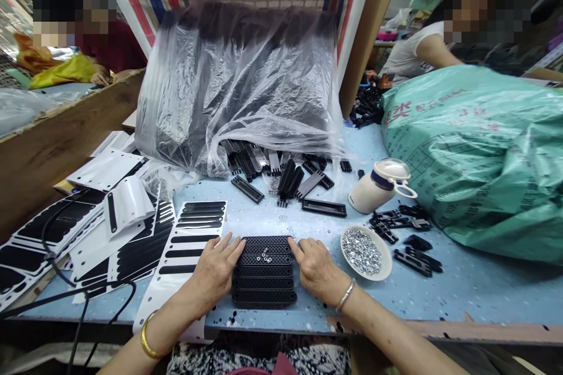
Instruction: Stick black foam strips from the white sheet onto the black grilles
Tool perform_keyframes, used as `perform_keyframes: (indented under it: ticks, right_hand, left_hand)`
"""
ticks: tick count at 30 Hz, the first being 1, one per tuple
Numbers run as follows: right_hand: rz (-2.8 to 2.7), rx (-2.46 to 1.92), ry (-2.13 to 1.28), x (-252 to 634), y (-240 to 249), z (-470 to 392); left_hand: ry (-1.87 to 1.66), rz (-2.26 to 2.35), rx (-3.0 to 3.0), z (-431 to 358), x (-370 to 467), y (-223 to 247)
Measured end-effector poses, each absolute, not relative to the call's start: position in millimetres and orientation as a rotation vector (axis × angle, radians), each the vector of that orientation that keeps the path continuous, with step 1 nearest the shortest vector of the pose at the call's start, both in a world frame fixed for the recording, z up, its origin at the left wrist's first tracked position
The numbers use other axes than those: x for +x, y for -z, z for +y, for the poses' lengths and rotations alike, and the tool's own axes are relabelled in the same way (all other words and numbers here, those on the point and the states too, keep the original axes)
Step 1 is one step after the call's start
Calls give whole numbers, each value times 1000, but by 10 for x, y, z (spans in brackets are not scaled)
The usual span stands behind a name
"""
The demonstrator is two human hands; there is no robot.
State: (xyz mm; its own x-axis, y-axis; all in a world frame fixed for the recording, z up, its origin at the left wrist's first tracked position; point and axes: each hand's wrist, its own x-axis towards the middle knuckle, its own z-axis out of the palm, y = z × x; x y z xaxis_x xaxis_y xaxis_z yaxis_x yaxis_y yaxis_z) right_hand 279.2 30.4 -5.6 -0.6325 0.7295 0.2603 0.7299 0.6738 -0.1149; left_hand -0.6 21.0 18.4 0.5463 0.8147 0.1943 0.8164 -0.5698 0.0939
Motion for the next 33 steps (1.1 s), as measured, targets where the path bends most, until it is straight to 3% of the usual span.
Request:
perform_keyframes:
  ticks: [18,33]
  right_hand:
    - [-2464,-1059,-78,2784,83,371]
    - [-2390,-960,4,2730,51,409]
  left_hand:
    - [624,-1441,-2851,387,-68,-213]
    - [1083,-1868,-2777,616,22,-133]
